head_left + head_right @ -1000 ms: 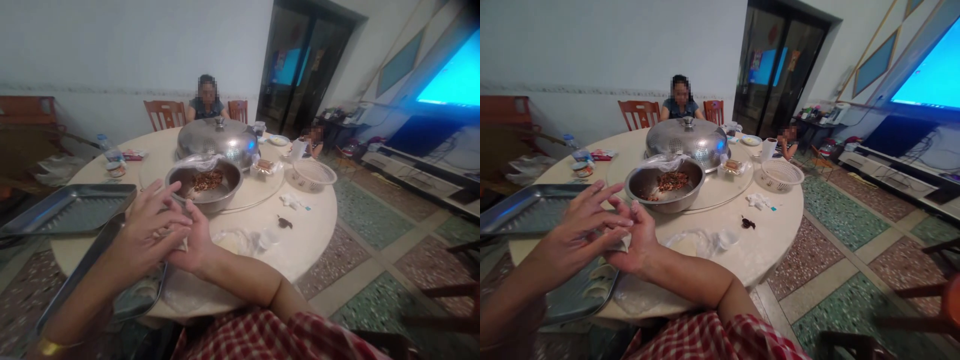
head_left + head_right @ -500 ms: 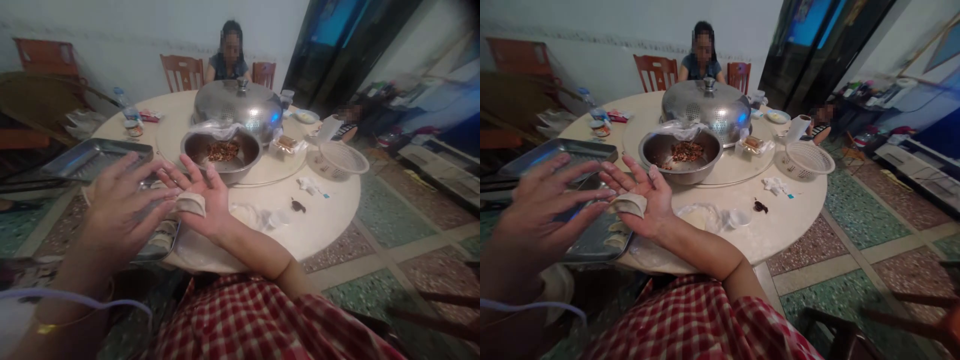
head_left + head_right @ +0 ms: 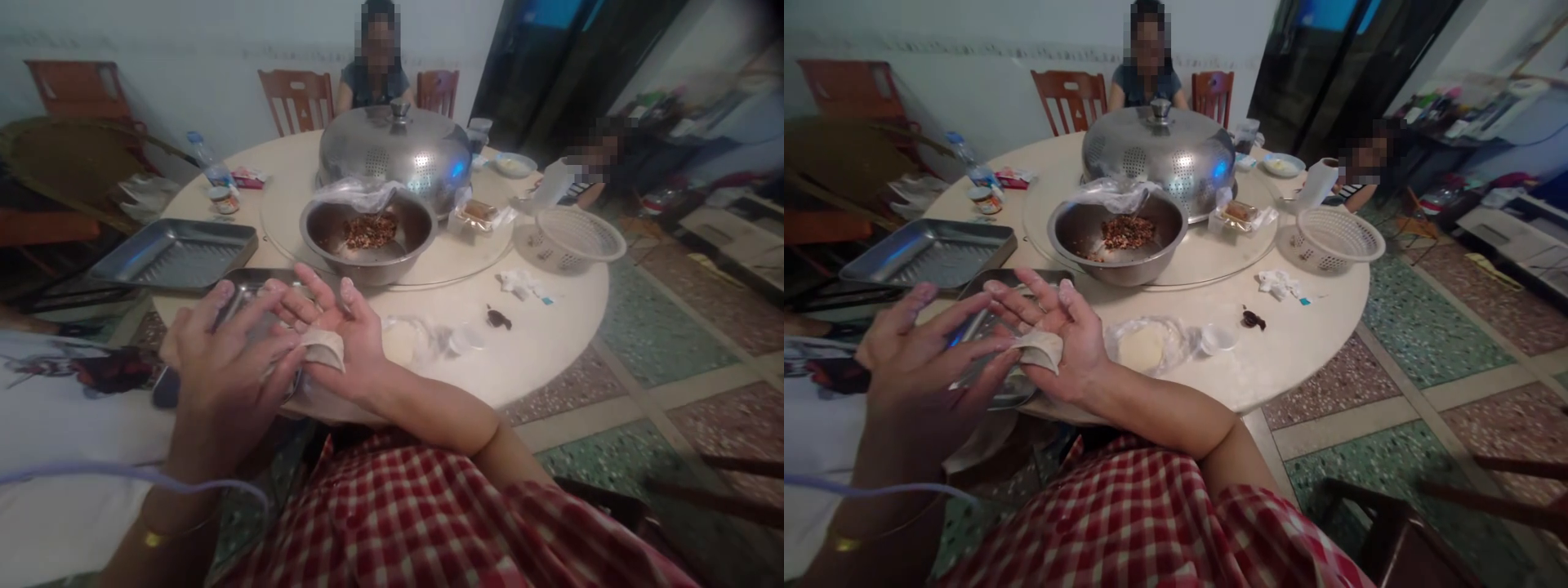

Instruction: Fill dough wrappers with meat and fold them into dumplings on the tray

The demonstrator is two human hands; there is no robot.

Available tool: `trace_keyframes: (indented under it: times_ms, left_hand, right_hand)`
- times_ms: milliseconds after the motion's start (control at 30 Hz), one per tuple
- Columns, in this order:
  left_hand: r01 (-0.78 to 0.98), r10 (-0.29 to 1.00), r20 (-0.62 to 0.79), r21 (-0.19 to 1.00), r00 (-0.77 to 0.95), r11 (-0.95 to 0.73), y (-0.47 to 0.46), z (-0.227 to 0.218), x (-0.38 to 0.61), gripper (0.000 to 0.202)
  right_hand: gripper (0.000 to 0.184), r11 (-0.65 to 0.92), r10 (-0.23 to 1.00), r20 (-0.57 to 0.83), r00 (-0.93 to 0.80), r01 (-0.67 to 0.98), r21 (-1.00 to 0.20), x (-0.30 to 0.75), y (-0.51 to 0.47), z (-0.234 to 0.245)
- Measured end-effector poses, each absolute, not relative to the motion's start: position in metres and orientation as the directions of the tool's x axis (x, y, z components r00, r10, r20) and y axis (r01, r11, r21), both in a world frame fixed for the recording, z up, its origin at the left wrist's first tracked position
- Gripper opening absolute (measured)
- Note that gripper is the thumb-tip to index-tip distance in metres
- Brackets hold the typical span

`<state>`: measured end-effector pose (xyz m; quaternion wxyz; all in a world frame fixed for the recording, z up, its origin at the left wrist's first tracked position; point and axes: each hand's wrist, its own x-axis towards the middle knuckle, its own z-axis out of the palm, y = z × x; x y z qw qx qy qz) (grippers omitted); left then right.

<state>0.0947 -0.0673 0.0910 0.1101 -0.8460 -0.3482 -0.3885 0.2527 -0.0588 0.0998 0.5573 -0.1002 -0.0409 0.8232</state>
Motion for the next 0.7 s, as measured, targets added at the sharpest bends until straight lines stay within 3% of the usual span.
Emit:
trace_keyframes:
  times_ms: [133,300,400,533,700]
  left_hand:
    - [0.664,0.521,0.702,0.092,0.486,-0.742,-0.076,0.083,0.096,0.015]
    - [0.639,0.476,0.682,0.017,0.555,-0.769,-0.078,0.079,0.097,0.012]
    - [0.62,0.436,0.667,-0.048,0.604,-0.783,-0.082,0.076,0.099,0.022]
    - [0.613,0.438,0.674,-0.028,0.595,-0.789,-0.083,0.073,0.102,0.034]
    - [0.496,0.321,0.609,-0.138,0.725,-0.857,-0.075,0.073,0.106,0.036]
  right_hand:
    - [0.055,-0.367,0.929,-0.108,-0.353,-0.912,-0.181,0.256,-0.073,0.09]
    - [0.057,-0.38,0.923,-0.136,-0.36,-0.907,-0.183,0.26,-0.081,0.081]
    - [0.053,-0.364,0.928,-0.154,-0.34,-0.915,-0.174,0.263,-0.083,0.08]
    - [0.052,-0.397,0.909,-0.199,-0.366,-0.906,-0.146,0.266,-0.081,0.076]
    - [0.043,-0.408,0.91,-0.147,-0.387,-0.899,-0.159,0.267,-0.077,0.062]
